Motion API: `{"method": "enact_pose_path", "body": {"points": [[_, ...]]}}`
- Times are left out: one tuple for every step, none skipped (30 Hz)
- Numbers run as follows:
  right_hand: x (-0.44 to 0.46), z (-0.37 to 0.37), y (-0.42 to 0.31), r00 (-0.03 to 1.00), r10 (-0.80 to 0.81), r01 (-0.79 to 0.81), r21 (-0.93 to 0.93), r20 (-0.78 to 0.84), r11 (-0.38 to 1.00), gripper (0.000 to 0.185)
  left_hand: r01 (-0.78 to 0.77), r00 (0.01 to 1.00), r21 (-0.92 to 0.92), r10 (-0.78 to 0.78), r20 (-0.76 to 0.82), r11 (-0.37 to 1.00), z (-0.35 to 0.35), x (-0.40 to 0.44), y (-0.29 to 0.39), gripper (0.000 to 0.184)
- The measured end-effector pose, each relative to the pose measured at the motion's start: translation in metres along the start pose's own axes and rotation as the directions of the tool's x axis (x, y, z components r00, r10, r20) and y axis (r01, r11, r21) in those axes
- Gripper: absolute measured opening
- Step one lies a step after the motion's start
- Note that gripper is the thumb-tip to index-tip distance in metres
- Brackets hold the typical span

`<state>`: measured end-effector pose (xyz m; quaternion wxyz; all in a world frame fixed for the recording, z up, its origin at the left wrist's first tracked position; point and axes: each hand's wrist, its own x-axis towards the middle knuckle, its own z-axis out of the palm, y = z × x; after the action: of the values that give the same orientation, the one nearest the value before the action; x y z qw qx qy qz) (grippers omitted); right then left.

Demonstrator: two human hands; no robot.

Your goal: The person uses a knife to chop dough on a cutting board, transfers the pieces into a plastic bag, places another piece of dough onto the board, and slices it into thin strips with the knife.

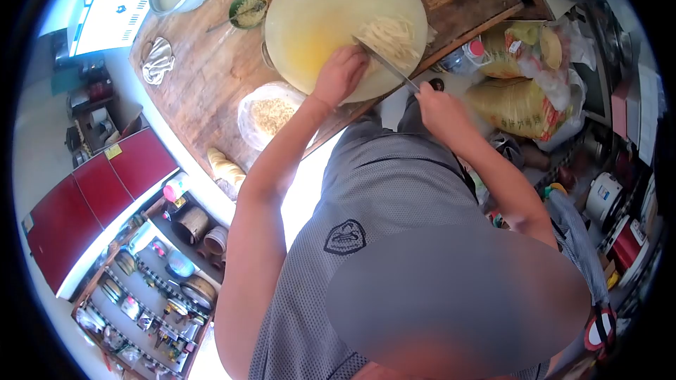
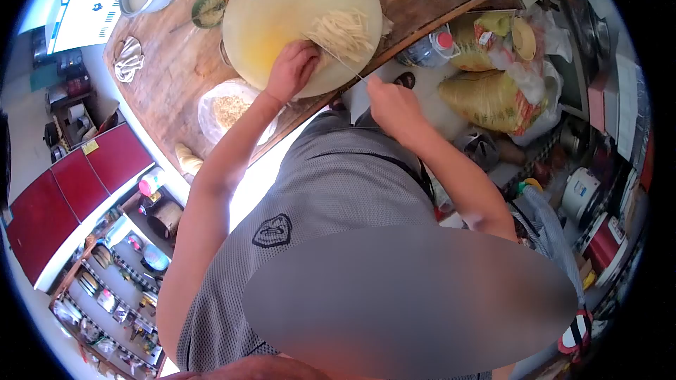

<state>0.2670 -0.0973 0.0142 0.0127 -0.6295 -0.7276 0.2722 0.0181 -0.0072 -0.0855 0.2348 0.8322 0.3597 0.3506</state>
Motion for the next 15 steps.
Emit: {"method": "enact_pose_path", "body": {"points": [[0.004, 0.007, 0.003, 1.000, -0.001, 0.001, 0.000, 0.000, 1.000, 0.011, 0.001, 1.000, 0.005, -0.001, 0.008, 1.000, 0.000, 0.000, -0.001, 0.016], [0.012, 0.017, 0.008, 0.999, -0.023, 0.023, -0.001, -0.028, 1.000, 0.014, -0.003, 1.000, 0.013, 0.003, 0.016, 1.000, -0.001, 0.002, -0.003, 0.016], [0.016, 0.017, 0.005, 0.998, -0.037, 0.037, 0.000, -0.056, 0.999, 0.019, -0.010, 1.000, 0.014, 0.009, 0.021, 1.000, -0.002, 0.003, -0.004, 0.016], [0.013, 0.016, 0.004, 0.998, -0.027, 0.028, 0.004, -0.059, 1.000, 0.019, -0.022, 1.000, 0.014, 0.022, 0.013, 1.000, -0.001, 0.002, -0.004, 0.016], [0.013, 0.010, 0.005, 0.999, -0.020, 0.019, -0.020, -0.038, 1.000, 0.013, -0.037, 0.999, 0.014, 0.037, -0.002, 0.999, 0.000, 0.003, -0.004, 0.016], [0.014, 0.000, 0.004, 1.000, -0.016, 0.015, -0.047, -0.019, 0.999, 0.011, -0.043, 0.999, 0.013, 0.044, -0.004, 0.999, 0.001, 0.006, -0.003, 0.016], [0.008, -0.009, 0.002, 1.000, -0.014, 0.013, -0.046, -0.020, 0.999, 0.011, -0.038, 0.999, 0.013, 0.038, -0.009, 0.999, -0.001, 0.006, -0.001, 0.016], [-0.002, -0.018, -0.001, 1.000, -0.010, 0.010, -0.035, 0.005, 0.999, 0.011, -0.030, 0.999, 0.014, 0.030, -0.014, 0.999, -0.003, 0.006, 0.001, 0.015], [-0.007, -0.022, -0.002, 0.999, -0.008, 0.009, -0.026, 0.031, 1.000, 0.011, -0.029, 0.999, 0.015, 0.029, -0.014, 0.999, -0.004, 0.006, 0.001, 0.015], [-0.005, -0.017, -0.002, 0.999, -0.008, 0.009, -0.025, 0.032, 1.000, 0.011, -0.017, 1.000, 0.017, 0.017, -0.012, 1.000, -0.003, 0.006, 0.001, 0.015], [-0.003, -0.008, -0.003, 1.000, 0.007, -0.007, -0.005, 0.024, 1.000, 0.011, -0.005, 1.000, 0.015, 0.005, -0.003, 1.000, -0.003, 0.004, 0.003, 0.015], [-0.002, 0.000, -0.003, 1.000, 0.023, -0.023, 0.013, 0.014, 1.000, 0.011, -0.007, 1.000, 0.009, 0.007, 0.003, 1.000, -0.002, 0.002, 0.003, 0.015], [0.007, 0.006, 0.000, 1.000, 0.022, -0.022, 0.011, 0.006, 1.000, 0.011, -0.018, 1.000, 0.019, 0.018, -0.011, 1.000, -0.001, 0.004, 0.001, 0.016], [0.015, 0.012, 0.003, 1.000, -0.008, 0.008, 0.009, -0.020, 1.000, 0.013, -0.027, 0.999, 0.029, 0.028, -0.020, 0.999, -0.001, 0.005, -0.001, 0.016], [0.017, 0.011, -0.001, 0.999, -0.032, 0.033, 0.011, -0.041, 0.999, 0.021, -0.029, 0.999, 0.029, 0.029, -0.013, 0.999, -0.002, 0.003, 0.000, 0.016]]}}
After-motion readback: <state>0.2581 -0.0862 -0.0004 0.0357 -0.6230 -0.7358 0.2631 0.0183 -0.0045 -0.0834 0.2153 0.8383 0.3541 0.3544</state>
